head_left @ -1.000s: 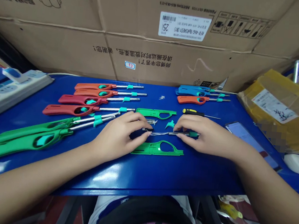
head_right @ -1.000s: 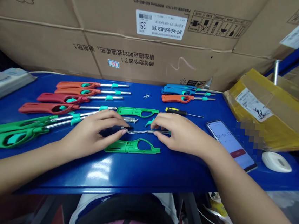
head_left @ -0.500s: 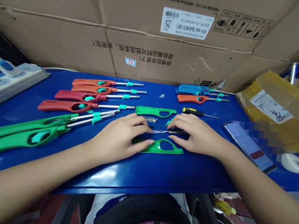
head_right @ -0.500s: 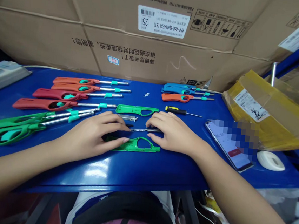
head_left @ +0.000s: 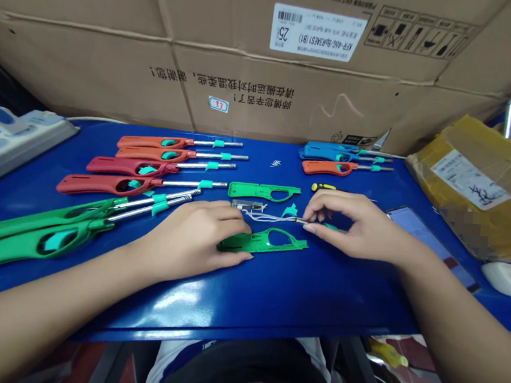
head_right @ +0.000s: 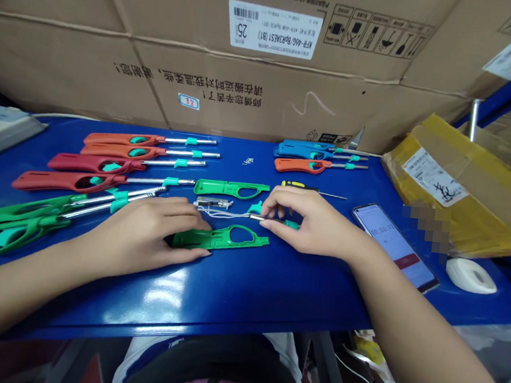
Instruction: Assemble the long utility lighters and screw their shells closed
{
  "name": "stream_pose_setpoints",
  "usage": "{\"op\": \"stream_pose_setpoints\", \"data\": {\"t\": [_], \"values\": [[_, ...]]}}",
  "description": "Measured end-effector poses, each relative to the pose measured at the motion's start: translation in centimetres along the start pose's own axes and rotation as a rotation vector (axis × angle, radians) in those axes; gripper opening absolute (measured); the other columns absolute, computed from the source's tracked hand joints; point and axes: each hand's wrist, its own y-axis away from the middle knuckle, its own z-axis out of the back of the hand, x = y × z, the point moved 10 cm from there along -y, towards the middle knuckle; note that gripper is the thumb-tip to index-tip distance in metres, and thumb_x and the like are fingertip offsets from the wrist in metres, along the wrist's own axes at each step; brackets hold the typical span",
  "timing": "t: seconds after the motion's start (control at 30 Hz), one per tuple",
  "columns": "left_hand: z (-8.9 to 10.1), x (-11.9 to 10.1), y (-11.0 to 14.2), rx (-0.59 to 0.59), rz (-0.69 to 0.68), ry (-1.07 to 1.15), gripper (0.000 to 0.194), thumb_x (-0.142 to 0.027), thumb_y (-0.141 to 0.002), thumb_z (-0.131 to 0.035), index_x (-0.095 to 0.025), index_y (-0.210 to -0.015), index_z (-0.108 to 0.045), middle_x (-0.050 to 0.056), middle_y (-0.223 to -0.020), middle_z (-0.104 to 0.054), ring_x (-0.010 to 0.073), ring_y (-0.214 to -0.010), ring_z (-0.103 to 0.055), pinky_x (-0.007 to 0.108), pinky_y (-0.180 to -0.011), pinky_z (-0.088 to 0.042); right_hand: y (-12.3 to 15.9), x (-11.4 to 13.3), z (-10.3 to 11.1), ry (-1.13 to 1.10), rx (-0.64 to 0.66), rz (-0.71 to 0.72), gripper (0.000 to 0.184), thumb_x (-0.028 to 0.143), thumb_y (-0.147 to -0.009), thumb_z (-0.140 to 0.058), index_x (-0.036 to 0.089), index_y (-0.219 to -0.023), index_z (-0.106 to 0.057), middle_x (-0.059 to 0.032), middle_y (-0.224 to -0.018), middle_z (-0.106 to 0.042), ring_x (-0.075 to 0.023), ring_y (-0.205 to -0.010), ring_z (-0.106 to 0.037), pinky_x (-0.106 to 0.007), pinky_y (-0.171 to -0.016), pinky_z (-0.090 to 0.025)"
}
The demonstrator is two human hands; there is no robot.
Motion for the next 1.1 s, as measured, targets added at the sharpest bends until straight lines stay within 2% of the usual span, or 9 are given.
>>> {"op": "stream_pose_setpoints", "data": {"t": [0.07,0.17,0.33,0.57,0.77,0.97,1.1], "values": [[0.2,0.3,0.0,-0.010,-0.001,-0.033,0.026,-0.043,-0.095,-0.064,-0.019,-0.102,-0.072,0.003,-0.094,-0.072,0.0204,-0.088,-0.069,0.032,-0.075,-0.053,0.1,0.1,-0.1,-0.028,0.026,0.005,0.008,0.026,-0.090,-0.068,0.020,-0.094,-0.066,-0.0028,-0.088,-0.068,-0.0148,-0.078,-0.059,-0.028,-0.072,-0.048],[0.4,0.7,0.0,-0.015,-0.005,-0.070,0.027,-0.043,-0.096,-0.063,-0.019,-0.100,-0.074,0.004,-0.095,-0.073,0.0211,-0.089,-0.069,0.033,-0.077,-0.054,0.4,-0.6,-0.9,-0.012,0.142,-0.036,0.005,0.024,-0.089,-0.068,0.020,-0.092,-0.067,-0.0025,-0.089,-0.069,-0.0147,-0.079,-0.060,-0.028,-0.072,-0.049],[0.3,1.5,0.0,-0.010,0.024,-0.020,0.030,-0.047,-0.094,-0.065,-0.020,-0.105,-0.074,0.004,-0.101,-0.073,0.0218,-0.093,-0.069,0.033,-0.081,-0.055,0.7,-1.9,-2.1,0.045,0.267,-0.103,0.005,0.023,-0.090,-0.065,0.021,-0.091,-0.069,-0.0034,-0.094,-0.070,-0.0164,-0.083,-0.064,-0.029,-0.072,-0.050],[0.1,2.0,0.0,-0.025,0.076,0.018,0.028,-0.046,-0.092,-0.067,-0.021,-0.103,-0.073,0.004,-0.102,-0.072,0.0220,-0.096,-0.069,0.033,-0.082,-0.055,0.7,-1.8,-2.2,0.028,0.272,-0.108,0.008,0.025,-0.092,-0.066,0.020,-0.089,-0.070,-0.0038,-0.092,-0.071,-0.0165,-0.083,-0.065,-0.029,-0.073,-0.050],[0.1,2.1,-0.1,-0.026,0.086,0.043,0.028,-0.046,-0.092,-0.068,-0.021,-0.103,-0.073,0.004,-0.101,-0.072,0.0212,-0.096,-0.069,0.032,-0.081,-0.055,0.7,-2.9,-2.4,0.016,0.237,-0.206,0.011,0.030,-0.088,-0.070,0.019,-0.086,-0.068,-0.0021,-0.084,-0.067,-0.0139,-0.071,-0.057,-0.027,-0.062,-0.046],[-0.1,2.2,-0.1,-0.033,0.088,0.075,0.030,-0.048,-0.091,-0.069,-0.021,-0.104,-0.073,0.004,-0.102,-0.072,0.0204,-0.096,-0.069,0.031,-0.081,-0.054,1.0,-4.1,-2.4,0.018,0.259,-0.305,0.020,0.037,-0.084,-0.073,0.019,-0.081,-0.065,0.0025,-0.069,-0.058,-0.0117,-0.060,-0.048,-0.025,-0.054,-0.037],[-0.2,2.3,-0.1,-0.047,0.104,0.103,0.033,-0.051,-0.088,-0.072,-0.022,-0.103,-0.073,0.004,-0.101,-0.072,0.0204,-0.096,-0.069,0.031,-0.080,-0.054,1.4,-4.6,-2.4,0.003,0.281,-0.348,0.022,0.041,-0.084,-0.074,0.020,-0.084,-0.067,0.0037,-0.066,-0.055,-0.0116,-0.058,-0.047,-0.025,-0.054,-0.037]]}}
